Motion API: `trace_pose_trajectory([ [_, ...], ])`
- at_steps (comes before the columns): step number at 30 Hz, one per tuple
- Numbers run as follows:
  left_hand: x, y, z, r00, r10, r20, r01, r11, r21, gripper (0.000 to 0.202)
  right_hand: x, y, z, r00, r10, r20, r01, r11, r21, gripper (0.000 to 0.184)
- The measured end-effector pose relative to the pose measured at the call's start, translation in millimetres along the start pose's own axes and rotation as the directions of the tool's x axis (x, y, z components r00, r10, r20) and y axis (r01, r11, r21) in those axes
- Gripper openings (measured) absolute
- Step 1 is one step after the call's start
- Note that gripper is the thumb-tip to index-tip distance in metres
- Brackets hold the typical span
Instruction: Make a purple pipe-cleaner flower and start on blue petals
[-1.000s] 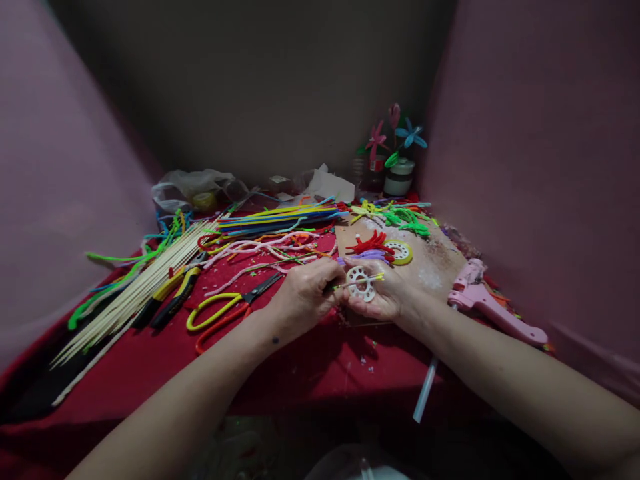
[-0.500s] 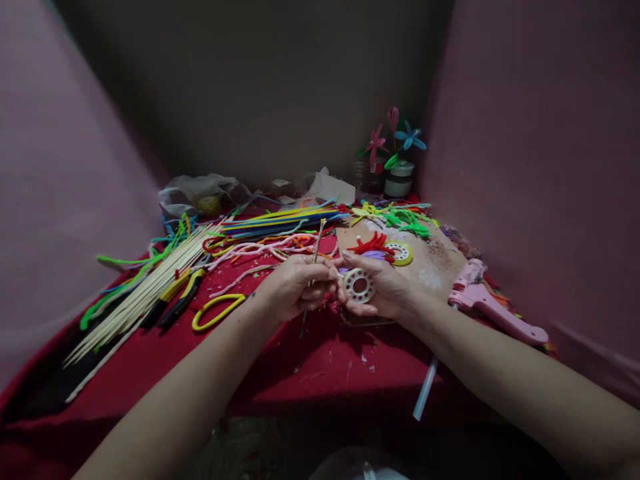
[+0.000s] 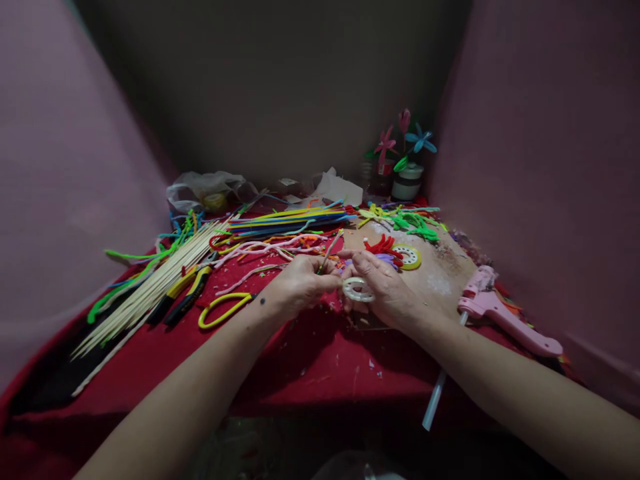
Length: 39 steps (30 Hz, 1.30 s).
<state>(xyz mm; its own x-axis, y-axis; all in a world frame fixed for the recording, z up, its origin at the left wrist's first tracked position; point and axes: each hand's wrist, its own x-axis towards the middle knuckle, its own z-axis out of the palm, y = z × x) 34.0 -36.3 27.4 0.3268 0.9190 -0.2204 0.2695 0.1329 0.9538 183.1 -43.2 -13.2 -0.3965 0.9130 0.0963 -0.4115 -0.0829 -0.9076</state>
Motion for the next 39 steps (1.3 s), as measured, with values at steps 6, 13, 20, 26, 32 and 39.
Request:
trace_pose_trajectory([
  [6, 0, 0, -3.4, 0.996, 0.04, -0.086, -0.043, 0.999, -0.027, 0.014, 3, -10, -2, 0.997, 0.074, 0.009, -0.074, 0.971, 0.228, 0.027],
  [13, 3, -6, -8.9, 0.999, 0.037, -0.015, -0.039, 0.973, -0.226, 0.018, 4, -17, -6, 0.983, 0.17, 0.072, -0.184, 0.87, 0.457, 0.047],
  [20, 7, -6, -13.4, 0.999, 0.038, 0.011, -0.03, 0.911, -0.411, 0.015, 6, -20, -10, 0.968, 0.25, -0.002, -0.208, 0.812, 0.546, 0.038],
  [26, 8, -7, -16.6, 0.999, -0.031, -0.025, 0.016, 0.889, -0.457, 0.013, 7, -17, -11, 0.969, 0.248, -0.005, -0.187, 0.742, 0.644, 0.031],
  [32, 10, -8, -16.8, 1.0, 0.006, 0.012, 0.0, 0.887, -0.462, 0.014, 9, -14, -13, 0.97, 0.242, -0.015, -0.166, 0.707, 0.688, 0.036],
  [39, 11, -7, -17.5, 1.0, 0.025, -0.002, -0.022, 0.875, -0.483, 0.011, 10, -18, -11, 0.957, 0.284, -0.062, -0.158, 0.688, 0.708, 0.039],
])
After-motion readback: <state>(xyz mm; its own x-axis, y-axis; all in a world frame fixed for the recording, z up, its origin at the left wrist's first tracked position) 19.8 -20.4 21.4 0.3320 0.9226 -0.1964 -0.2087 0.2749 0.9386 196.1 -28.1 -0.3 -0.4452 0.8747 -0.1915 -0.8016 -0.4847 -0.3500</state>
